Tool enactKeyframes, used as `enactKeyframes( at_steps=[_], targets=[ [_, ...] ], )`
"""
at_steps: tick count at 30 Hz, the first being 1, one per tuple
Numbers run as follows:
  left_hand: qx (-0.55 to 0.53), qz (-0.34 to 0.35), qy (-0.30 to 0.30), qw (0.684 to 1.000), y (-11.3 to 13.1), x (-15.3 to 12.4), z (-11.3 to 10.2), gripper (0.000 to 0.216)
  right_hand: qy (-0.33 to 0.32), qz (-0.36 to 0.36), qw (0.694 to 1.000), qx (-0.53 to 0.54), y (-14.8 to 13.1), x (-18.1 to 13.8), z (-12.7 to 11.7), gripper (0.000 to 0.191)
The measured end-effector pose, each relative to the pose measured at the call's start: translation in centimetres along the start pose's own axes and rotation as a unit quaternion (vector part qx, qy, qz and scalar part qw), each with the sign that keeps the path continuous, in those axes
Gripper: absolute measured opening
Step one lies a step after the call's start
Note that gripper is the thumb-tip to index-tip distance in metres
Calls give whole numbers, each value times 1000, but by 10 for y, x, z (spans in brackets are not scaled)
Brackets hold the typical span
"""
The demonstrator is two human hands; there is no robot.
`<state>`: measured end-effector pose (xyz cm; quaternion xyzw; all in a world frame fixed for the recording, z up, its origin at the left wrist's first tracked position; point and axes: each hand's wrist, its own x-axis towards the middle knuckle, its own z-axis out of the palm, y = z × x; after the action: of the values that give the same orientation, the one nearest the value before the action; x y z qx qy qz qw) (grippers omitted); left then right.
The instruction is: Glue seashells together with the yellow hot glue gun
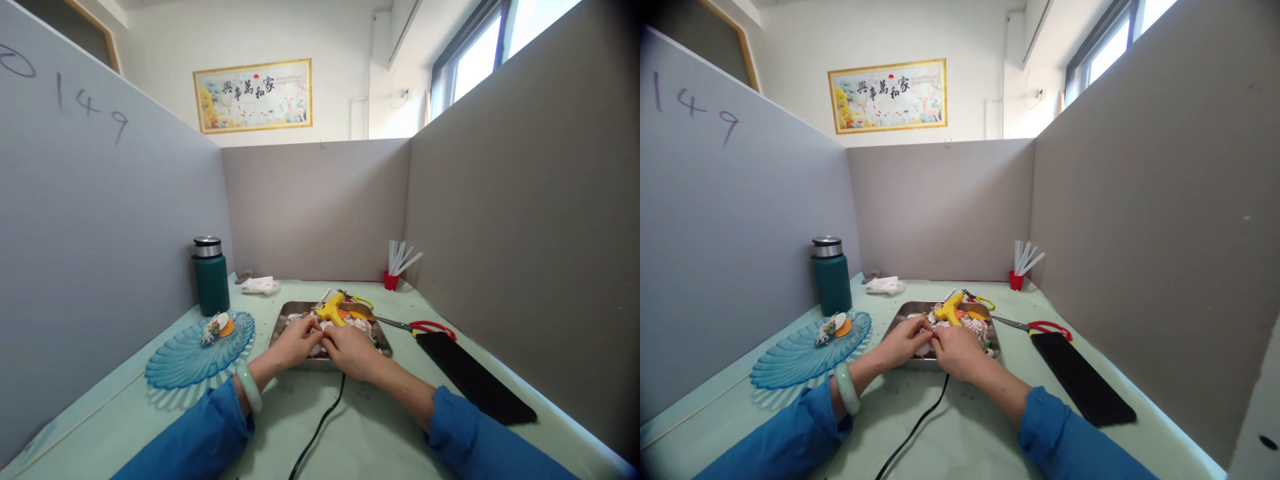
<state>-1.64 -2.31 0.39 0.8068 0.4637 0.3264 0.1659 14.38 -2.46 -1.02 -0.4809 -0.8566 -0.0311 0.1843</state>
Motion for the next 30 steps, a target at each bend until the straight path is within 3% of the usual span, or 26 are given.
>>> enactKeyframes(
  at_steps=[30],
  targets=[
    [-5,-8,-10,1000,0,-1,1,20,-3,20,1000,0,-1,0,-1,39]
  ],
)
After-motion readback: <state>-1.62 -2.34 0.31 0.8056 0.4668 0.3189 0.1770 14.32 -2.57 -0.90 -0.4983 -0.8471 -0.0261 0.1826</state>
